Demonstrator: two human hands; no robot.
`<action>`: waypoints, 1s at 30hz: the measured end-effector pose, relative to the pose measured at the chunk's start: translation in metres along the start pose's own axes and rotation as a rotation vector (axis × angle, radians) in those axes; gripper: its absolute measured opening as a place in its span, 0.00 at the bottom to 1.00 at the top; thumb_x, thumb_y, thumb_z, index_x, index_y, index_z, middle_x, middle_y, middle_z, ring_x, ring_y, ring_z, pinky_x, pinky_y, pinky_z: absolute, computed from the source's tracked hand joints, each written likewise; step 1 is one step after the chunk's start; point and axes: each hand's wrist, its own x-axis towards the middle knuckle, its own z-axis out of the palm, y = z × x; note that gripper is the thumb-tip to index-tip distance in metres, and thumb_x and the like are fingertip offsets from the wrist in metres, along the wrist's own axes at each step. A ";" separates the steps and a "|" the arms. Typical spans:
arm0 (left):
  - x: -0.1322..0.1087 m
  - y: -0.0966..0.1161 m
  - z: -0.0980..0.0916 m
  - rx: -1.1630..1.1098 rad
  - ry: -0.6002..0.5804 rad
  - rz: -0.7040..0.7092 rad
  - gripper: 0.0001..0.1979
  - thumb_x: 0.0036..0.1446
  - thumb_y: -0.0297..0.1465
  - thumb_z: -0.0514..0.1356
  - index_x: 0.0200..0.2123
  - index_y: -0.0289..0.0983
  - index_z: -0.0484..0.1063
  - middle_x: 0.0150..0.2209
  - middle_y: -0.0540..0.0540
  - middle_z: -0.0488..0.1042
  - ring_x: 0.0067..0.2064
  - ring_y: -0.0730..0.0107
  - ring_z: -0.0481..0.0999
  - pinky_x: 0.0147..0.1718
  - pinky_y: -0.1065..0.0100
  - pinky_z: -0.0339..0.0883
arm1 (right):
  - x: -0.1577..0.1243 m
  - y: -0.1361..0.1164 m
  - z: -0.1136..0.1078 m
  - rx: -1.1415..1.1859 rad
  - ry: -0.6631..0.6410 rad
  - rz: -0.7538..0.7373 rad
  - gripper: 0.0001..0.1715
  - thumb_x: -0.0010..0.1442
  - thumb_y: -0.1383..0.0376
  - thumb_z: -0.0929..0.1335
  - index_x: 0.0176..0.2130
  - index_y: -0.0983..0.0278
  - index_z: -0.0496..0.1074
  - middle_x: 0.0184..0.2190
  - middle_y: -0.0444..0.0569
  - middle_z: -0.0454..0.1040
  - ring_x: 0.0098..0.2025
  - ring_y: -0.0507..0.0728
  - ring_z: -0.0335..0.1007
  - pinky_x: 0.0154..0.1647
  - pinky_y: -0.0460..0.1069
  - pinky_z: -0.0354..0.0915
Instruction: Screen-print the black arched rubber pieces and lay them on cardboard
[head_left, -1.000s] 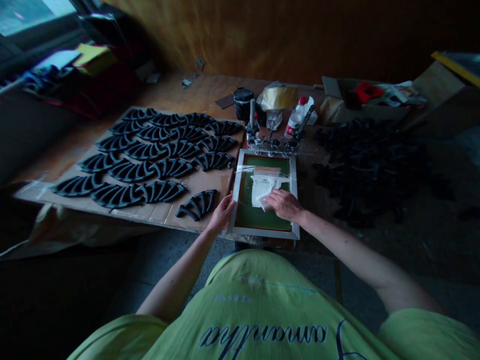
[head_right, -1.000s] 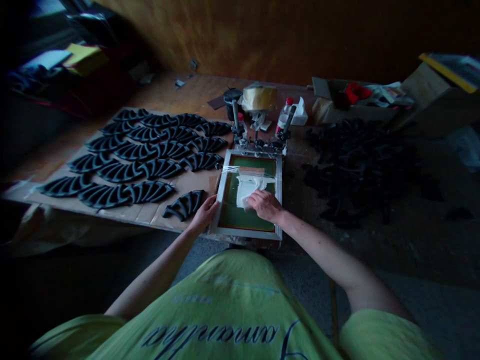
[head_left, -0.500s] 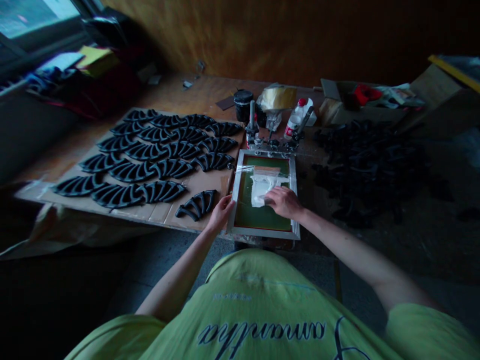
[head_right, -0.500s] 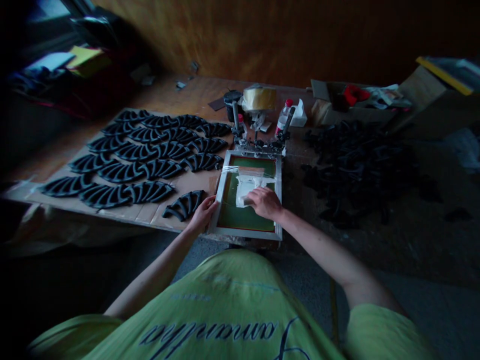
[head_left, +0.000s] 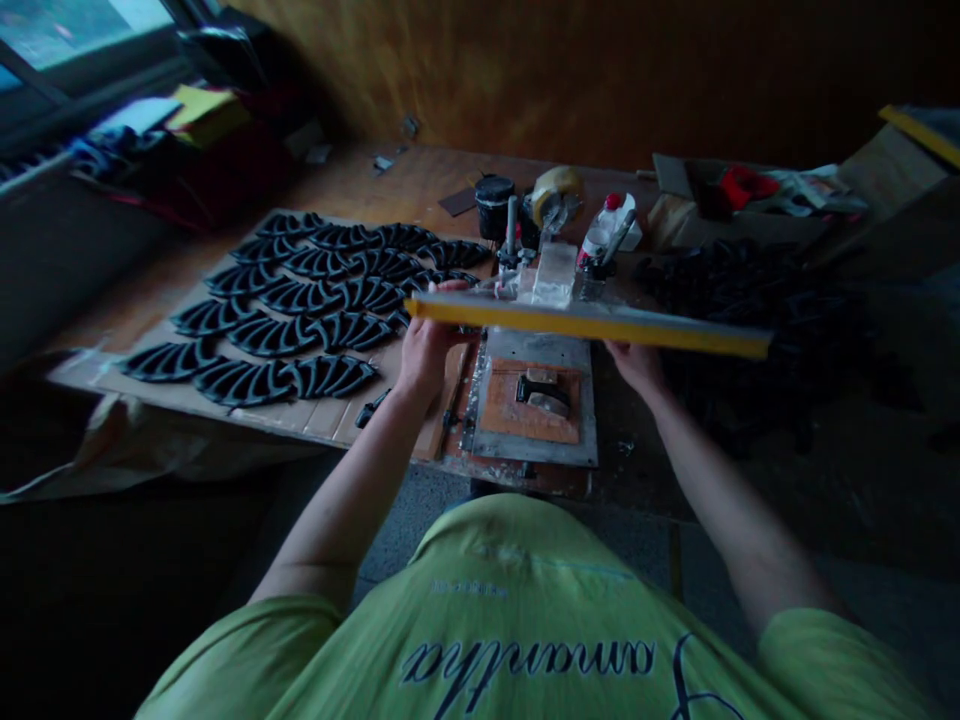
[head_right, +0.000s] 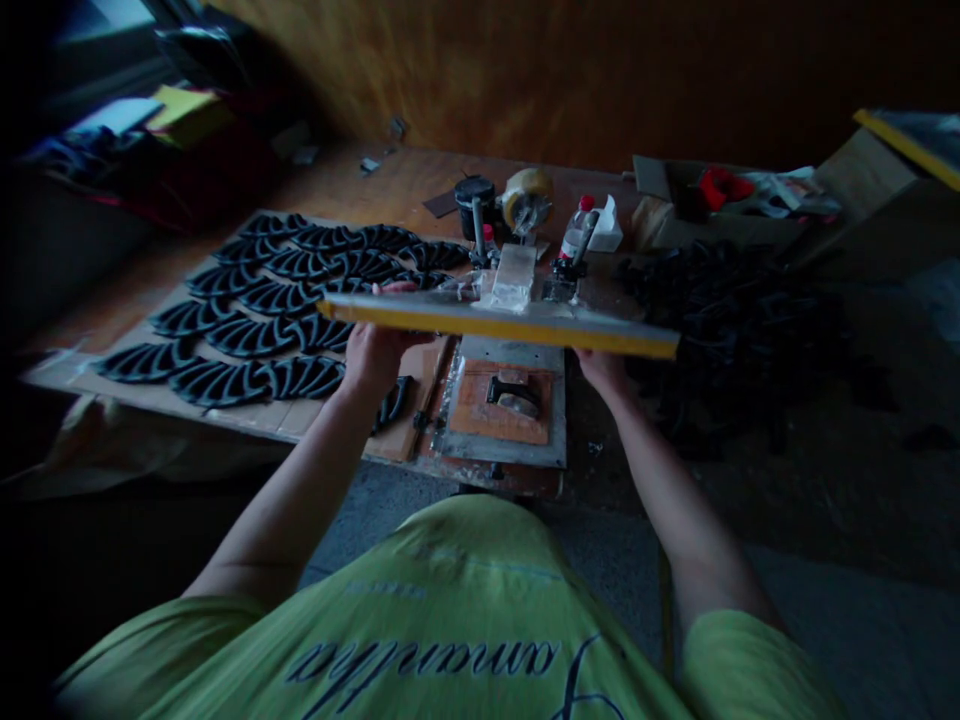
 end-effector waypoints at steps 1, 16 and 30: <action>0.012 0.005 0.005 0.005 0.012 0.013 0.30 0.67 0.53 0.45 0.53 0.37 0.71 0.43 0.45 0.75 0.48 0.62 0.79 0.40 0.63 0.74 | -0.013 -0.001 0.014 -0.017 -0.038 -0.022 0.25 0.67 0.47 0.63 0.41 0.65 0.74 0.33 0.52 0.76 0.36 0.59 0.72 0.40 0.52 0.67; -0.140 -0.094 0.037 -0.217 -0.160 -0.743 0.33 0.55 0.58 0.59 0.50 0.35 0.72 0.49 0.35 0.79 0.49 0.53 0.80 0.39 0.61 0.76 | -0.109 -0.129 0.074 -0.164 -0.177 -0.398 0.09 0.71 0.63 0.62 0.40 0.61 0.70 0.37 0.53 0.76 0.43 0.61 0.69 0.45 0.53 0.65; -0.131 -0.175 -0.162 0.437 0.542 -0.742 0.26 0.65 0.53 0.48 0.44 0.35 0.69 0.31 0.37 0.79 0.29 0.60 0.81 0.26 0.65 0.72 | -0.051 0.155 -0.035 -0.513 -0.188 0.249 0.21 0.64 0.62 0.61 0.50 0.62 0.76 0.44 0.71 0.74 0.52 0.75 0.69 0.51 0.66 0.63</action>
